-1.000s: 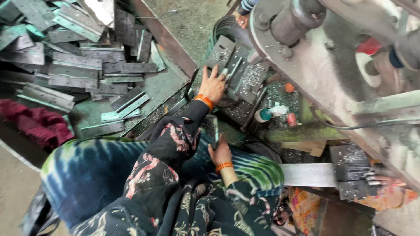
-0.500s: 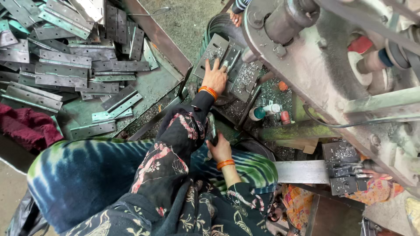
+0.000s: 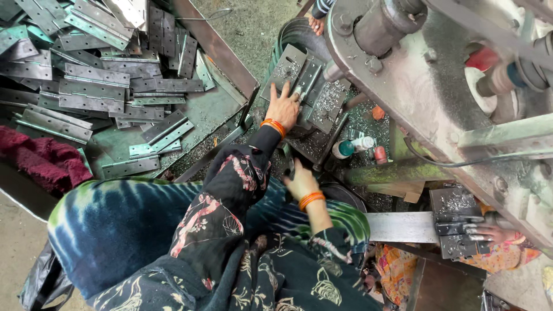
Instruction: The person operates a manual press machine to process metal plates. They pick up plates from a pile, place them into the machine's die, and pull a lever to activate the press. The processed plates are then removed and placed back into the pile.
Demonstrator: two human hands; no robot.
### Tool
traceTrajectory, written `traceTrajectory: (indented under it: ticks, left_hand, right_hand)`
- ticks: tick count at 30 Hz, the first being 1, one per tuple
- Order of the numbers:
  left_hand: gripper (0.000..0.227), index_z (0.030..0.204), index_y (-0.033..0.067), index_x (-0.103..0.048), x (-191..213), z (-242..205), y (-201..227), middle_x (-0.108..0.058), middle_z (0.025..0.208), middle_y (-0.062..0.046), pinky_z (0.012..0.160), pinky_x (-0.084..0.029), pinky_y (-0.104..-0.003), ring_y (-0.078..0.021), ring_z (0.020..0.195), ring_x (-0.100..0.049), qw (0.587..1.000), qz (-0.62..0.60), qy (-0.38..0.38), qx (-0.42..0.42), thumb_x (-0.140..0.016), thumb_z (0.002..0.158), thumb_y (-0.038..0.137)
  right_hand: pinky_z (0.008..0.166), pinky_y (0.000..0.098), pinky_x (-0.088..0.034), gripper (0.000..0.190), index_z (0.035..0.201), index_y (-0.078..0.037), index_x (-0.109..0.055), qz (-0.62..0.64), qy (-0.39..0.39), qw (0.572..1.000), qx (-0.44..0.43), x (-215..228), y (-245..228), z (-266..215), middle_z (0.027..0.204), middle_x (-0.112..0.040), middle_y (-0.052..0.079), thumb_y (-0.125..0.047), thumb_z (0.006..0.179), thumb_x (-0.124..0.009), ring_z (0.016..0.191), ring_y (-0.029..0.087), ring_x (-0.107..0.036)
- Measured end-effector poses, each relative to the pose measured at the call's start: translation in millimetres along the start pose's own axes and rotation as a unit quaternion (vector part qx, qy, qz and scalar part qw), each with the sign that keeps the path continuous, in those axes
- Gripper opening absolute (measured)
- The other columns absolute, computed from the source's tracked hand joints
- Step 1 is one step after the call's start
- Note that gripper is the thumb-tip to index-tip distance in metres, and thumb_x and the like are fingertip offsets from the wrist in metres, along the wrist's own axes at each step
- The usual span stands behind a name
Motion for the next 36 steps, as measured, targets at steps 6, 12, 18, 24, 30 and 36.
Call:
traceTrajectory:
  ticks: [6, 12, 18, 24, 30, 36]
  left_hand:
    - [0.038, 0.130, 0.0133, -0.070, 3, -6, 3, -0.057, 0.146, -0.003, 0.116, -0.014, -0.077, -0.0385, 0.154, -0.024, 0.999, 0.002, -0.044, -0.006, -0.048, 0.100, 0.024]
    - [0.040, 0.128, 0.0128, -0.071, 6, 1, 1, -0.056, 0.146, -0.001, 0.114, -0.013, -0.078, -0.0381, 0.151, -0.024, 1.000, 0.026, -0.018, -0.003, -0.047, 0.099, 0.029]
    - [0.043, 0.134, 0.0132, -0.068, -13, 31, -5, -0.053, 0.151, -0.002, 0.115, -0.011, -0.079, -0.0376, 0.152, -0.023, 0.998, 0.027, -0.047, 0.022, -0.045, 0.102, 0.029]
    - [0.042, 0.128, 0.0143, -0.070, -9, 46, -5, -0.051, 0.151, -0.002, 0.113, -0.011, -0.078, -0.0373, 0.150, -0.023, 0.998, 0.044, -0.034, 0.019, -0.043, 0.102, 0.032]
    - [0.037, 0.123, 0.0119, -0.072, 5, 24, -5, -0.054, 0.148, -0.002, 0.114, -0.014, -0.076, -0.0367, 0.150, -0.027, 1.000, 0.002, 0.013, 0.006, -0.050, 0.100, 0.031]
    - [0.043, 0.132, 0.0097, -0.068, 53, -54, -57, -0.055, 0.142, -0.009, 0.114, -0.024, -0.067, -0.0357, 0.141, -0.037, 0.979, -0.084, 0.183, 0.030, -0.063, 0.092, 0.027]
  right_hand:
    - [0.088, 0.0526, -0.055, 0.083, 0.152, -0.001, -0.036, 0.095, 0.158, 0.981, 0.052, -79, 25, -24, 0.133, -0.061, 0.031, -0.037, 0.087, -0.073, 0.112, 0.048, -0.063]
    - [0.090, 0.0514, -0.055, 0.088, 0.150, 0.000, -0.039, 0.071, 0.091, 0.993, 0.017, -52, 17, -16, 0.120, -0.066, 0.030, -0.038, 0.080, -0.076, 0.109, 0.046, -0.066]
    - [0.090, 0.0521, -0.056, 0.078, 0.148, -0.007, -0.044, -0.006, 0.029, 0.999, 0.024, 15, -6, -9, 0.111, -0.071, 0.028, -0.037, 0.083, -0.075, 0.105, 0.047, -0.069]
    - [0.089, 0.0536, -0.054, 0.083, 0.154, -0.011, -0.035, 0.068, 0.106, 0.992, 0.009, -58, 7, -31, 0.127, -0.065, 0.028, -0.037, 0.085, -0.073, 0.109, 0.048, -0.065]
    - [0.090, 0.0539, -0.054, 0.083, 0.157, -0.010, -0.031, 0.056, 0.108, 0.993, -0.001, -113, 45, -12, 0.130, -0.063, 0.028, -0.040, 0.090, -0.070, 0.109, 0.047, -0.065]
    - [0.089, 0.0521, -0.056, 0.088, 0.149, -0.002, -0.039, 0.093, 0.111, 0.987, 0.075, -92, 41, 0, 0.113, -0.069, 0.030, -0.041, 0.081, -0.078, 0.105, 0.048, -0.068]
Point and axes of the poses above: each hand's wrist, its own z-axis towards the middle knuckle, its own x-axis out of the back of the hand, y = z × x, the point moved 9 cm from there along z, towards the middle knuckle
